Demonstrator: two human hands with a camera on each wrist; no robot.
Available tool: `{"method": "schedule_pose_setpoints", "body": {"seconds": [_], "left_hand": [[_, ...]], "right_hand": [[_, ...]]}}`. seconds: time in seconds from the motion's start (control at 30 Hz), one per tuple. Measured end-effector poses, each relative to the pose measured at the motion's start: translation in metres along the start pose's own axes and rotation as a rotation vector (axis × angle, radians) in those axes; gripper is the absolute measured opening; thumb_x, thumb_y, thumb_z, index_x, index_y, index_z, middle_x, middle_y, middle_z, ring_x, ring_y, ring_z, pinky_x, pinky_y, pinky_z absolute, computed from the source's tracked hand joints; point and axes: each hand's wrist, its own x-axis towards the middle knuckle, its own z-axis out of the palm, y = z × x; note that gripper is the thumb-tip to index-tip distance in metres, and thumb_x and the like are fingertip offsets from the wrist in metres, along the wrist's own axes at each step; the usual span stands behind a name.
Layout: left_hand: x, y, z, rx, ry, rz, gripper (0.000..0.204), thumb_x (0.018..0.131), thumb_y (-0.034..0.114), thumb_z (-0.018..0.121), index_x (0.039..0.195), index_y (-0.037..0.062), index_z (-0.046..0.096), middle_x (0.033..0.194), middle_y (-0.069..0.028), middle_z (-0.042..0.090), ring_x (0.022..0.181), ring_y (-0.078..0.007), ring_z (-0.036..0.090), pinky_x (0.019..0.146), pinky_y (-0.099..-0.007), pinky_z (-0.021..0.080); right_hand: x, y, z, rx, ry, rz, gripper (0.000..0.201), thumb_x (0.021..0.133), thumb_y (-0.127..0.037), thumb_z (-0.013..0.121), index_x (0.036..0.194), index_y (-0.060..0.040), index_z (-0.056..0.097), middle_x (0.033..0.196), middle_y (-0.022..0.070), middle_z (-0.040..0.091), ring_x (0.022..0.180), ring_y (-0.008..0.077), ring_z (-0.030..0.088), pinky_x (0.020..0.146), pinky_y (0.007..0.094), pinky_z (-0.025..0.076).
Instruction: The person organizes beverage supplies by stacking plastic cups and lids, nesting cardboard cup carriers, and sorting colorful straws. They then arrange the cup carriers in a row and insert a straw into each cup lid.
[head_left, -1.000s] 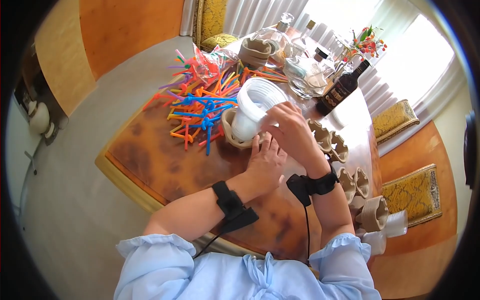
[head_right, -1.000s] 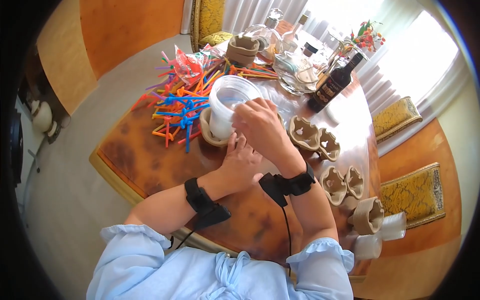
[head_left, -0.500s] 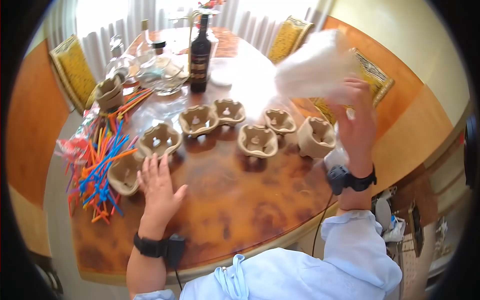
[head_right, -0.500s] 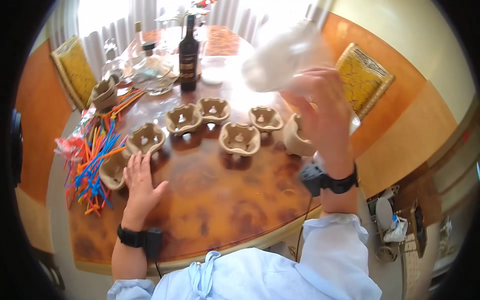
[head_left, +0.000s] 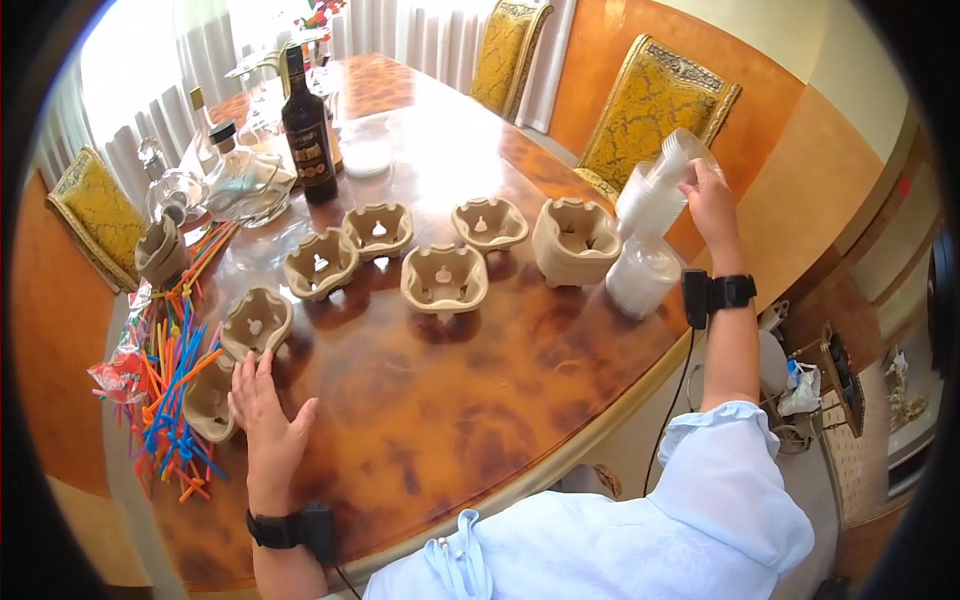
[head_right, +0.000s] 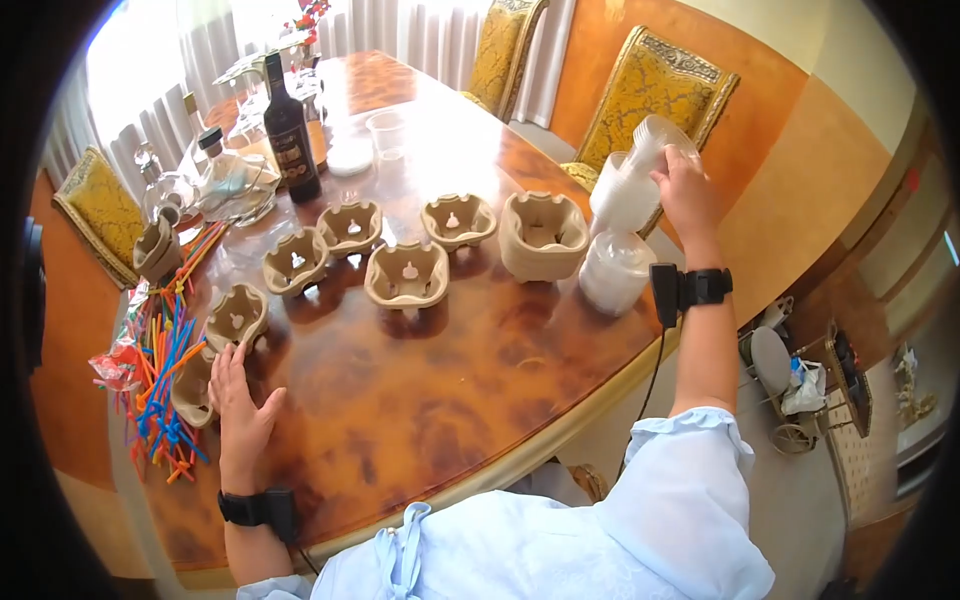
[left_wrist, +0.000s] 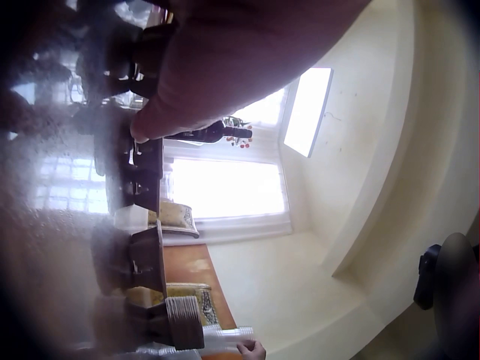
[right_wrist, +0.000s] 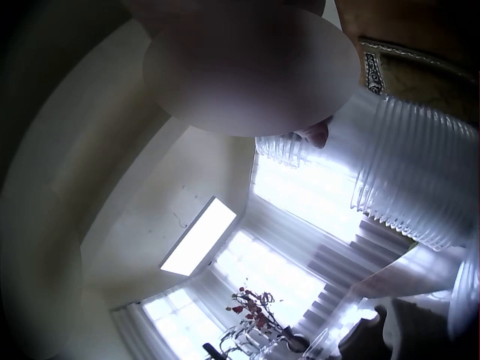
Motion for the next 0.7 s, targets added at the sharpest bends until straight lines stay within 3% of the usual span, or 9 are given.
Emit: {"method": "schedule_pose_setpoints", "body": {"seconds": [0.17, 0.23, 0.3, 0.4, 0.47, 0.53, 0.57, 0.7], "left_hand": [[0.001, -0.010, 0.003, 0.068, 0.025, 0.062, 0.079, 0.071, 0.028, 0.072, 0.138, 0.0076, 0.034, 0.141, -0.0181, 0.033, 0.134, -0.0351, 0.025, 0.109, -0.0478, 0.016], [0.001, -0.009, 0.002, 0.030, 0.032, 0.073, 0.078, 0.071, 0.028, 0.072, 0.137, 0.0078, 0.036, 0.139, -0.0181, 0.035, 0.133, -0.0353, 0.025, 0.108, -0.0496, 0.017], [0.000, -0.011, 0.004, 0.002, 0.040, 0.066, 0.075, 0.071, 0.030, 0.072, 0.135, 0.0080, 0.038, 0.137, -0.0178, 0.036, 0.133, -0.0349, 0.025, 0.107, -0.0537, 0.016], [-0.005, -0.009, -0.003, -0.011, 0.041, 0.026, 0.072, 0.073, 0.032, 0.072, 0.132, 0.0079, 0.040, 0.137, -0.0171, 0.037, 0.133, -0.0345, 0.025, 0.106, -0.0580, 0.015], [-0.006, -0.010, -0.004, -0.013, 0.036, 0.004, 0.071, 0.073, 0.032, 0.072, 0.132, 0.0078, 0.041, 0.137, -0.0170, 0.037, 0.132, -0.0345, 0.026, 0.106, -0.0588, 0.015], [-0.007, -0.011, -0.004, 0.000, 0.032, -0.015, 0.070, 0.073, 0.032, 0.072, 0.132, 0.0077, 0.042, 0.137, -0.0169, 0.037, 0.132, -0.0344, 0.026, 0.106, -0.0592, 0.016], [-0.008, -0.011, -0.004, -0.002, 0.031, -0.026, 0.070, 0.073, 0.033, 0.072, 0.131, 0.0076, 0.043, 0.137, -0.0169, 0.037, 0.132, -0.0342, 0.027, 0.105, -0.0594, 0.016], [-0.007, -0.014, 0.000, 0.003, 0.030, -0.035, 0.072, 0.071, 0.037, 0.072, 0.130, 0.0081, 0.045, 0.137, -0.0164, 0.037, 0.131, -0.0347, 0.027, 0.104, -0.0613, 0.016]], "right_hand": [[-0.007, -0.053, -0.003, -0.149, 0.083, -0.266, 0.049, 0.081, -0.026, 0.066, 0.124, -0.0074, 0.051, 0.121, 0.0141, 0.053, 0.113, 0.0330, 0.050, 0.092, 0.0432, 0.043], [-0.011, -0.106, -0.010, 0.168, 0.173, -0.383, 0.045, 0.082, -0.022, 0.065, 0.122, -0.0047, 0.052, 0.119, 0.0139, 0.055, 0.111, 0.0319, 0.051, 0.093, 0.0420, 0.041], [-0.020, -0.155, -0.008, 0.394, 0.151, -0.578, 0.035, 0.081, -0.014, 0.066, 0.113, -0.0028, 0.057, 0.111, 0.0137, 0.058, 0.105, 0.0291, 0.054, 0.090, 0.0386, 0.043], [-0.051, -0.267, -0.018, 0.742, -0.055, -0.797, 0.017, 0.077, -0.001, 0.066, 0.094, -0.0016, 0.065, 0.099, 0.0124, 0.060, 0.094, 0.0264, 0.058, 0.082, 0.0332, 0.046], [-0.063, -0.333, -0.018, 0.844, -0.211, -0.987, 0.020, 0.076, 0.000, 0.065, 0.096, -0.0019, 0.064, 0.093, 0.0105, 0.060, 0.088, 0.0249, 0.058, 0.075, 0.0317, 0.047], [-0.078, -0.400, -0.014, 1.031, -0.499, -1.036, 0.017, 0.078, 0.000, 0.064, 0.094, -0.0021, 0.064, 0.088, 0.0105, 0.059, 0.085, 0.0259, 0.058, 0.073, 0.0325, 0.046], [-0.081, -0.434, -0.003, 1.016, -0.452, -1.184, 0.012, 0.080, -0.006, 0.062, 0.092, -0.0033, 0.064, 0.084, 0.0111, 0.058, 0.082, 0.0289, 0.057, 0.071, 0.0353, 0.046], [-0.101, -0.543, 0.030, 1.014, -0.569, -1.449, 0.016, 0.084, -0.015, 0.056, 0.089, -0.0036, 0.065, 0.081, 0.0151, 0.063, 0.080, 0.0336, 0.060, 0.071, 0.0403, 0.047]]}}
